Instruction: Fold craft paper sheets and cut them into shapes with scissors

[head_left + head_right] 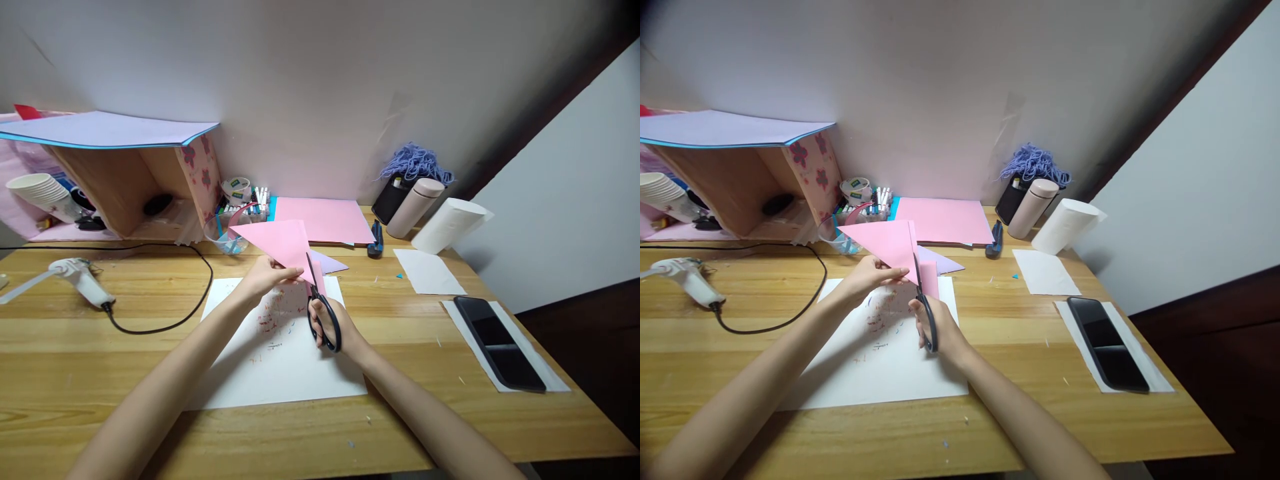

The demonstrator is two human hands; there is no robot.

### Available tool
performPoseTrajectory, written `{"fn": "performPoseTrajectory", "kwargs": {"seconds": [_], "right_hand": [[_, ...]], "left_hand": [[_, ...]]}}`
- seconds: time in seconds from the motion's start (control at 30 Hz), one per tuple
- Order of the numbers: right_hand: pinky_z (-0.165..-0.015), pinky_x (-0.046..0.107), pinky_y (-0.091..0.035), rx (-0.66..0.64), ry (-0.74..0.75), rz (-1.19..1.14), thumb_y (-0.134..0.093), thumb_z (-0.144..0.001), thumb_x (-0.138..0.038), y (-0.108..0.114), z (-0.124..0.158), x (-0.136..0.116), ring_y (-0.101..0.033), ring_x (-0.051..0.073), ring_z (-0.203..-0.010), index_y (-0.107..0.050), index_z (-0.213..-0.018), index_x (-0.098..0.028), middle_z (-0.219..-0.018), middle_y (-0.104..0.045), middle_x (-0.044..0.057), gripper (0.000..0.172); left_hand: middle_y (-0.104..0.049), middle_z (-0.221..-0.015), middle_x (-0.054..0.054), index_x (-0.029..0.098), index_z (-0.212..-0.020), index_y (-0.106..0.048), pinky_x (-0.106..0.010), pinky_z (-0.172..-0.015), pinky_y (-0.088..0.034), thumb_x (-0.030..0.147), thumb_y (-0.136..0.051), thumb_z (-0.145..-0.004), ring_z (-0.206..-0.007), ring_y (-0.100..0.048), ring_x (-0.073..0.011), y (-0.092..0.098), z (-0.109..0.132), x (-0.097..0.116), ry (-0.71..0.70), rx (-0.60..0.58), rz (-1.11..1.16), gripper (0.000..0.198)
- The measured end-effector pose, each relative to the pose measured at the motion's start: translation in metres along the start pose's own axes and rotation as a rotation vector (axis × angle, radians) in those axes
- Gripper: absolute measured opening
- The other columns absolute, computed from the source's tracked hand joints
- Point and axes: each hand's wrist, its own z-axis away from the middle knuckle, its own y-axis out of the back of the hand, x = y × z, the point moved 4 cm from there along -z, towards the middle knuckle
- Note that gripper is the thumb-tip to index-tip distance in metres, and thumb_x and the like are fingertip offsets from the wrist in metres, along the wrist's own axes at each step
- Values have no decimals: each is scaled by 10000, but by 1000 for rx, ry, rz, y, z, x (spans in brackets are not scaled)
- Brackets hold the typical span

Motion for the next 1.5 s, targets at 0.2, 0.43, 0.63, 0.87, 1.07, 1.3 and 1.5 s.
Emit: {"fn": "performPoseTrajectory", "kwargs": {"seconds": [0.2, 0.43, 0.63, 0.87, 1.07, 1.3, 1.5], "right_hand": [[-312, 172, -385, 6, 6, -25, -380, -723, -725, 0, 0, 1, -422, 65, -315, -417, -697, -182, -445, -374, -82, 545], [-313, 181, -390, 15, -19, -21, -375, -700, -751, -1, 2, -2, -406, 64, -309, -407, -700, -186, -443, -362, -88, 566], [-318, 209, -412, -86, -96, -131, -277, -615, -842, -3, -3, 2, -447, 89, -304, -413, -682, -182, -408, -403, -76, 677], [-308, 212, -414, -74, -129, -211, -326, -598, -841, -5, -4, 2, -442, 91, -290, -414, -669, -184, -391, -409, -77, 667], [-300, 187, -388, -7, -73, -109, -362, -666, -784, -4, 0, -4, -414, 72, -289, -401, -668, -190, -407, -377, -88, 595], [-303, 183, -387, -2, -55, -103, -394, -701, -743, -2, -1, 2, -409, 68, -298, -406, -674, -189, -424, -372, -88, 554], [-320, 206, -396, -48, -84, -142, -280, -637, -825, -2, -2, 0, -447, 91, -305, -414, -699, -186, -415, -417, -75, 656]], "left_hand": [[-692, -769, -86, 90, -775, -667, -259, -708, -517, 313, -780, -547, -688, -636, -145, 2, -5, -10, 24, 9, 98, 339], [-673, -813, -60, 99, -799, -639, -199, -672, -501, 375, -746, -591, -651, -608, -90, 3, -11, -23, 9, 118, 278, 362], [-632, -606, -19, 90, -692, -619, -225, -557, -483, 382, -765, -549, -518, -577, -106, 5, -7, -18, -64, 240, 40, 356], [-645, -630, -23, 104, -693, -633, -236, -581, -486, 401, -760, -546, -528, -580, -111, 3, -4, -16, -58, 235, 37, 355], [-661, -677, -37, 101, -730, -642, -241, -612, -493, 413, -764, -532, -561, -587, -116, 0, -3, -15, -66, 216, 67, 390], [-634, -617, -20, 99, -698, -625, -230, -574, -475, 402, -760, -541, -527, -572, -111, 1, -2, -12, -65, 238, 40, 367], [-636, -638, -14, 105, -719, -628, -225, -551, -468, 384, -753, -553, -537, -559, -106, -4, -2, -13, -45, 168, 13, 348]]}}
